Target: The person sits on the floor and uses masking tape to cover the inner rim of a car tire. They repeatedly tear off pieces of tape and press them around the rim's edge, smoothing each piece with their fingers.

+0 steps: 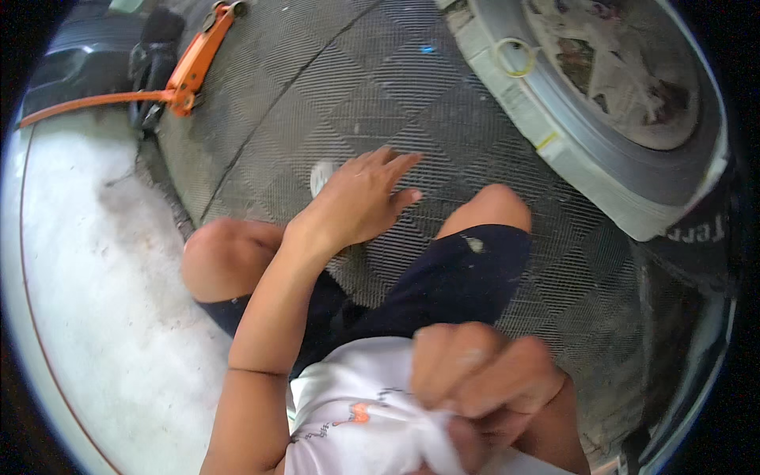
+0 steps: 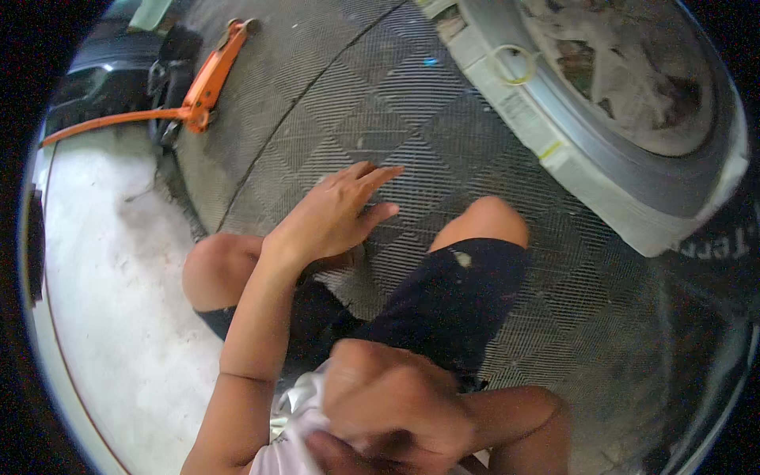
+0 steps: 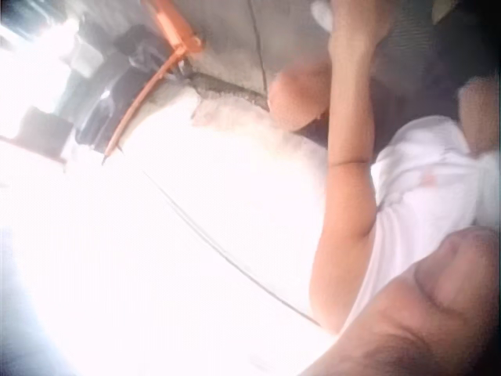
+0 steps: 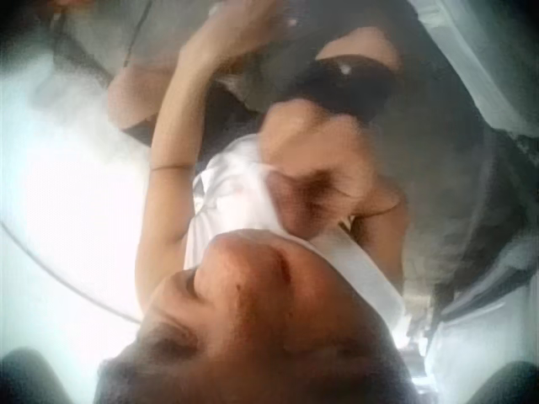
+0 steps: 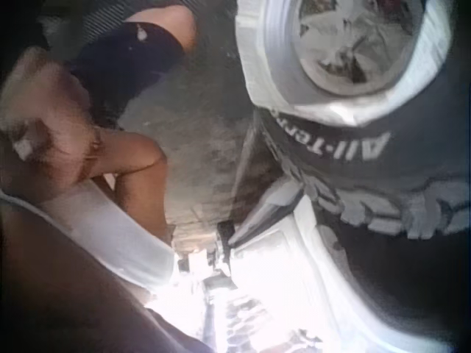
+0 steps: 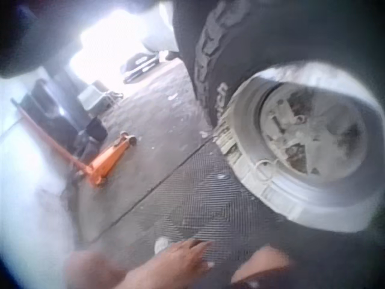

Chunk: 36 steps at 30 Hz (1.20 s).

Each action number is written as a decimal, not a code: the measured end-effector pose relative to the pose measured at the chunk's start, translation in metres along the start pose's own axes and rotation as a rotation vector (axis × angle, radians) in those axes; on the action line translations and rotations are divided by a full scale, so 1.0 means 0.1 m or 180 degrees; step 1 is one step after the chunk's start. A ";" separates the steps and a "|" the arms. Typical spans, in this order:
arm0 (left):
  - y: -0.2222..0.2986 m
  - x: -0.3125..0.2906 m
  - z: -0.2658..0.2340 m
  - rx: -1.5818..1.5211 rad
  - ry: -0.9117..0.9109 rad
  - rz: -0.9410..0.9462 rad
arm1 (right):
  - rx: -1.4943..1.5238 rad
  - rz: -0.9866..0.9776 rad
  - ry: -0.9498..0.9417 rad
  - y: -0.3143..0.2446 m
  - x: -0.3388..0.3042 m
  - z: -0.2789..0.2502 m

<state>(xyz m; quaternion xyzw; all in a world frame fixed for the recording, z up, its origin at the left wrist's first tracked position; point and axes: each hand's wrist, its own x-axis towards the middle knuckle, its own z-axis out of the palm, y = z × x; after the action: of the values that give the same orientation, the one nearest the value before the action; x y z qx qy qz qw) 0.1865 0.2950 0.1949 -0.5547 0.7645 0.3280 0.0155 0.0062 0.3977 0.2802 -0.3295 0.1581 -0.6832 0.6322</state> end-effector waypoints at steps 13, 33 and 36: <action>-0.45 1.32 1.13 -0.1227 -0.0518 0.0767 | -0.3324 0.2092 -0.1395 0.35 0.59 -0.47; 0.35 3.15 1.87 -0.4814 0.0313 0.1133 | -0.7788 0.0432 -0.3001 1.29 2.57 -1.61; 0.47 3.16 1.71 -0.5467 0.0002 0.0701 | -0.8197 0.0303 -0.3068 1.41 2.67 -2.17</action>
<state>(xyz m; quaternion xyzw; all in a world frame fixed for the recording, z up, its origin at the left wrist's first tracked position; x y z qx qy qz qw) -0.0332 0.1272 -0.0391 -0.2972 0.3013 0.7915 -0.4410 -0.0230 0.0747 0.0985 -0.8739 0.4518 0.1474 -0.1024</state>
